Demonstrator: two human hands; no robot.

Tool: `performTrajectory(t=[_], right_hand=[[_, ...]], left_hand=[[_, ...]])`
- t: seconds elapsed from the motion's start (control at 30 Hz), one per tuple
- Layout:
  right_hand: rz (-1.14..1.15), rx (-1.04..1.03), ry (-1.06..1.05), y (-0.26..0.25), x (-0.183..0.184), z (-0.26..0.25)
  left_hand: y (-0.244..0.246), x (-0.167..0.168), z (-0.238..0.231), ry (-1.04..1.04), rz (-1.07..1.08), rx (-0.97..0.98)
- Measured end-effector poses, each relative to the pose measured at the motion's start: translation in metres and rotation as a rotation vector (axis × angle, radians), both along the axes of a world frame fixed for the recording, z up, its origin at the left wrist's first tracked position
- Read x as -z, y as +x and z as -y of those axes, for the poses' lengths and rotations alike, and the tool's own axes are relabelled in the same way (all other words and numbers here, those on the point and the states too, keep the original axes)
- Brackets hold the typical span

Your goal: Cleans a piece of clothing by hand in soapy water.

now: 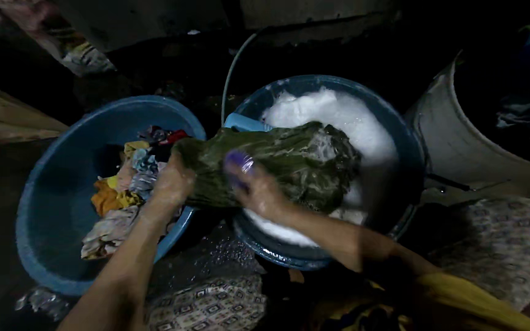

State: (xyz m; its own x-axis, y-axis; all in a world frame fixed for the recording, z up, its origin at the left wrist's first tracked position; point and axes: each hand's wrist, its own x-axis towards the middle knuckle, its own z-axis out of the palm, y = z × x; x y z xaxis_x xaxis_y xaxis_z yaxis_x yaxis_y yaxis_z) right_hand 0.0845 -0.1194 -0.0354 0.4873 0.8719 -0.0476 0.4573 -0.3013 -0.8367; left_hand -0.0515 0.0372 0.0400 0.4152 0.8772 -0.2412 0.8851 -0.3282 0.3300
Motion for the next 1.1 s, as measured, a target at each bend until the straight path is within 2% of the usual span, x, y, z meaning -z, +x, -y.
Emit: performTrajectory(t=[0.03, 0.07, 0.13, 0.17, 0.23, 0.27, 0.3, 0.37, 0.43, 0.5, 0.57, 0.6, 0.63, 0.7, 0.77, 0.8, 0.83, 0.87, 0.93, 0.97, 1.0, 1.1], right_hand=[[-0.024, -0.084, -0.008, -0.010, 0.007, 0.004], [-0.004, -0.087, -0.007, 0.004, 0.026, 0.012], [0.096, -0.003, -0.142, 0.076, 0.079, 0.047], [0.111, 0.044, -0.253, 0.112, 0.093, 0.066], [0.105, 0.185, -0.402, 0.147, 0.086, 0.077], [0.118, 0.248, -0.353, 0.135, 0.069, 0.073], [0.139, 0.264, -0.219, 0.109, 0.048, 0.060], [0.074, 0.057, 0.019, 0.036, 0.022, 0.037], [0.024, -0.147, 0.062, -0.001, 0.031, 0.036], [0.072, -0.134, -0.069, 0.044, 0.064, 0.059], [0.119, -0.117, -0.313, 0.113, 0.093, 0.096], [0.122, -0.096, -0.437, 0.138, 0.095, 0.109], [0.107, -0.058, -0.502, 0.156, 0.089, 0.117], [0.106, 0.061, -0.431, 0.168, 0.061, 0.128], [0.201, 0.138, -0.359, 0.162, 0.035, 0.139], [0.224, 0.125, -0.400, 0.152, 0.031, 0.144], [0.208, 0.071, -0.472, 0.139, 0.037, 0.149], [0.159, -0.006, -0.541, 0.127, 0.053, 0.152], [0.080, -0.121, -0.586, 0.118, 0.080, 0.152], [0.045, -0.150, -0.524, 0.121, 0.082, 0.153], [-0.005, -0.167, -0.429, 0.127, 0.077, 0.160], [0.016, -0.105, -0.128, 0.157, 0.047, 0.195]], left_hand=[[-0.004, -0.008, 0.004, 0.013, 0.024, 0.033], [-0.006, -0.018, 0.009, 0.017, 0.036, 0.050], [-0.014, -0.021, 0.010, 0.002, 0.008, 0.026], [-0.020, -0.013, 0.003, 0.012, 0.014, 0.038], [-0.017, -0.005, -0.001, 0.024, 0.035, 0.047], [-0.011, -0.006, 0.002, 0.032, 0.044, 0.048], [-0.001, -0.009, 0.005, 0.050, 0.054, 0.043], [0.012, -0.016, 0.017, 0.045, 0.068, 0.013], [0.006, -0.023, 0.020, 0.061, 0.140, -0.019], [-0.012, -0.023, 0.014, 0.080, 0.266, -0.037], [-0.023, -0.022, 0.015, 0.041, 0.385, -0.074], [-0.020, -0.025, 0.018, 0.008, 0.452, -0.086], [-0.014, -0.030, 0.021, -0.028, 0.534, -0.098], [-0.009, -0.042, 0.022, -0.131, 0.755, -0.098], [-0.010, -0.043, 0.025, -0.380, 1.061, -0.129], [-0.010, -0.039, 0.029, -0.543, 1.139, -0.180], [-0.008, -0.033, 0.038, -0.648, 1.052, -0.215], [-0.005, -0.027, 0.046, -0.685, 0.831, -0.167], [0.009, -0.034, 0.056, -0.682, 0.300, 0.089], [0.014, -0.043, 0.060, -0.647, 0.175, 0.156], [0.010, -0.050, 0.063, -0.616, 0.206, 0.182], [-0.031, -0.058, 0.056, -0.648, 0.739, 0.108]])
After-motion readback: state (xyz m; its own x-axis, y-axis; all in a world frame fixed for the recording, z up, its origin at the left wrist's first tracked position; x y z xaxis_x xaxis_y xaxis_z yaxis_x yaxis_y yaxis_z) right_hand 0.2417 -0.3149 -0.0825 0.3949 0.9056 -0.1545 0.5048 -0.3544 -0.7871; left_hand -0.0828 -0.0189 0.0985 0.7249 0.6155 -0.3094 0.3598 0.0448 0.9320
